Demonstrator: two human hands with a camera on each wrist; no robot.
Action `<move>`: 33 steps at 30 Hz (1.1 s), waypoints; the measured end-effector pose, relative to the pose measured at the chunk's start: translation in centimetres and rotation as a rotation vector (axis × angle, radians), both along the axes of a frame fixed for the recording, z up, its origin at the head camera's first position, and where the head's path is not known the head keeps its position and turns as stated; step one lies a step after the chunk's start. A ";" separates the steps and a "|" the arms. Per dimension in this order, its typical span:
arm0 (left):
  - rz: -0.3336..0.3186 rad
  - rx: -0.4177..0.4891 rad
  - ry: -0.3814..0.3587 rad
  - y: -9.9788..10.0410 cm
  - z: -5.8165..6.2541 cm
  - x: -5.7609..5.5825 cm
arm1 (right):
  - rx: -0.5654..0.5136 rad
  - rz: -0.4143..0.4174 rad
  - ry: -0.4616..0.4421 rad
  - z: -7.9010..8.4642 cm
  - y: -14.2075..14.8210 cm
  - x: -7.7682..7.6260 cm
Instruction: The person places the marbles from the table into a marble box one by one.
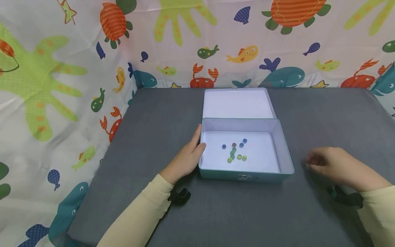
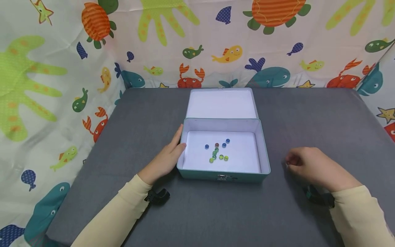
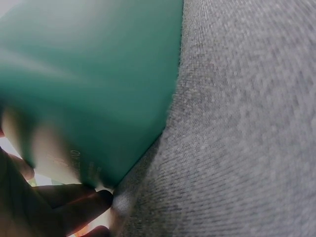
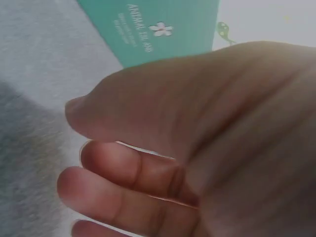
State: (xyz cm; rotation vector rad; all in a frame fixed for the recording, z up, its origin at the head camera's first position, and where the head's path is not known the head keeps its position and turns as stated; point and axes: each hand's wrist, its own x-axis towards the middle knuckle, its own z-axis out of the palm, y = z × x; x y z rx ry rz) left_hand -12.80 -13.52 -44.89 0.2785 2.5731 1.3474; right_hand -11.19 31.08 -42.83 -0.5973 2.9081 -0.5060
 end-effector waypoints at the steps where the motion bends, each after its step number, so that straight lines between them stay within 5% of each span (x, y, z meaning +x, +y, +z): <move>1: 0.000 -0.002 -0.001 0.0 0.0 0.0 | 0.001 -0.001 0.006 0.2 -0.1 -0.1; 18: -0.009 0.001 0.001 -0.1 0.0 0.1 | 0.020 -0.005 0.016 6.0 -4.4 -2.8; 33: 0.001 -0.031 -0.015 -0.2 0.0 -0.2 | -0.070 0.036 0.000 7.2 -10.3 -5.1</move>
